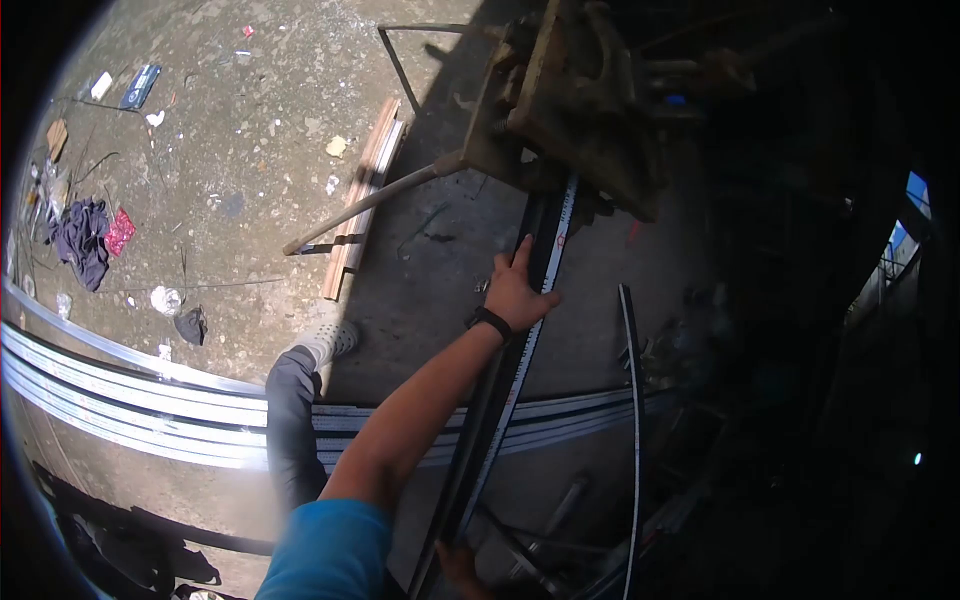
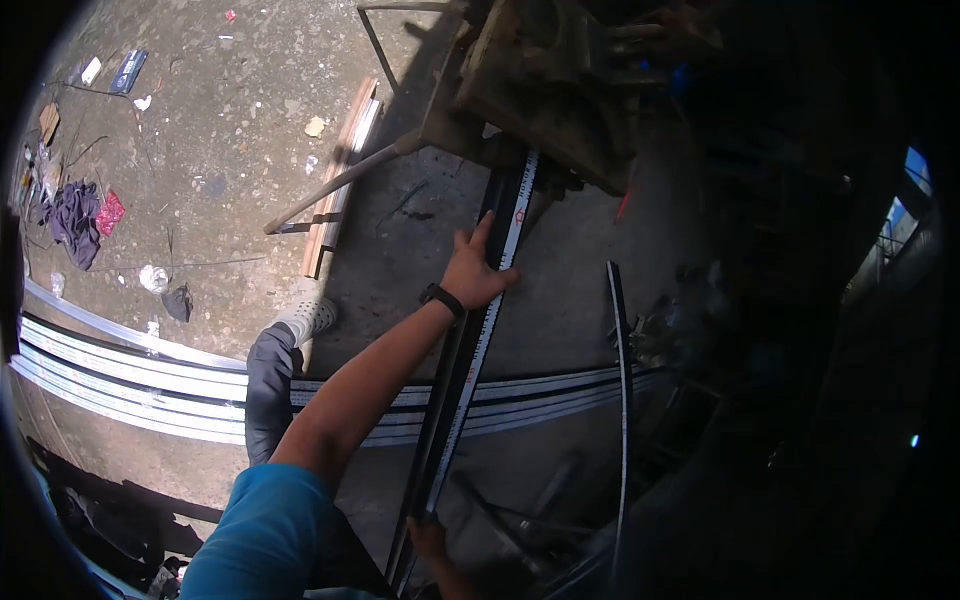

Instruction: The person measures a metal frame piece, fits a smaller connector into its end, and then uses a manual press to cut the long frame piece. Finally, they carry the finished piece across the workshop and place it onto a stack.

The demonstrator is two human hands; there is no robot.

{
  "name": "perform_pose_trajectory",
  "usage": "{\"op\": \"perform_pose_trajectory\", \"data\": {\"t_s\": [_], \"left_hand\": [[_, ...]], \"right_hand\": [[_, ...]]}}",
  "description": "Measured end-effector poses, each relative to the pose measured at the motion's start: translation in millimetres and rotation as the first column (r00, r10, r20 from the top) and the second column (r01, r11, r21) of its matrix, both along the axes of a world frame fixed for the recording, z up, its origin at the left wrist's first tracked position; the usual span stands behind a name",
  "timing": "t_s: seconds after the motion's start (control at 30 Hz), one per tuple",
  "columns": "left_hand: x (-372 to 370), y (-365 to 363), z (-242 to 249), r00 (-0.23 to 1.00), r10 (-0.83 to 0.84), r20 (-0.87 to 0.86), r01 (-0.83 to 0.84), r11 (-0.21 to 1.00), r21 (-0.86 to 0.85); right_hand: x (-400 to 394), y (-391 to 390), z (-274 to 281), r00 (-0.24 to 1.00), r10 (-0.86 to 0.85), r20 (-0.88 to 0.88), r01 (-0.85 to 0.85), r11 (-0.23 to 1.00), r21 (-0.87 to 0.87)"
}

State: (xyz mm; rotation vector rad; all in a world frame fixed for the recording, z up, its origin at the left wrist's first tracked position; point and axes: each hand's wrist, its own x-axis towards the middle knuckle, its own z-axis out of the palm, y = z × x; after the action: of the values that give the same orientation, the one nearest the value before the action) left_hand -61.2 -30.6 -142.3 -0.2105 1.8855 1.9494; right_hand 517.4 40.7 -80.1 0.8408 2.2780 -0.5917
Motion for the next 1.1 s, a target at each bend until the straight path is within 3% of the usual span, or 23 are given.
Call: {"op": "perform_pose_trajectory", "data": {"t_s": [0.33,0.43,0.57,0.67,0.77,0.9,1.03,1.1], "left_hand": [[0,3,0,1.0,0.004,0.008,-0.004,0.999,-0.035],[0,1,0,0.999,-0.011,0.032,0.011,1.0,0.001],[-4,-2,5,0.997,-0.042,0.061,0.041,0.999,0.021],[-21,-1,14,0.999,0.039,0.031,-0.034,0.99,-0.14],[-60,13,6,0.989,0.111,-0.098,-0.12,0.989,-0.09],[-74,19,-6,0.993,0.117,-0.01,-0.116,0.992,0.038],[-74,23,-8,0.993,0.104,-0.056,-0.109,0.988,-0.111],[-77,23,-3,0.991,0.124,-0.048,-0.128,0.989,-0.075]], "right_hand": [[2,-1,-4,0.989,0.017,-0.146,-0.026,0.998,-0.057],[8,2,-6,0.996,0.048,-0.079,-0.05,0.998,-0.032],[0,-1,-4,0.987,0.07,-0.143,-0.076,0.997,-0.034],[3,-4,-2,0.985,0.061,-0.163,-0.071,0.996,-0.054],[-2,-2,-2,0.989,0.066,-0.129,-0.072,0.997,-0.039],[-2,-5,6,0.996,0.025,-0.086,-0.027,0.999,-0.032],[-1,-5,4,0.992,0.015,-0.124,-0.023,0.998,-0.062],[-9,-2,-1,0.986,0.071,-0.15,-0.077,0.996,-0.034]]}}
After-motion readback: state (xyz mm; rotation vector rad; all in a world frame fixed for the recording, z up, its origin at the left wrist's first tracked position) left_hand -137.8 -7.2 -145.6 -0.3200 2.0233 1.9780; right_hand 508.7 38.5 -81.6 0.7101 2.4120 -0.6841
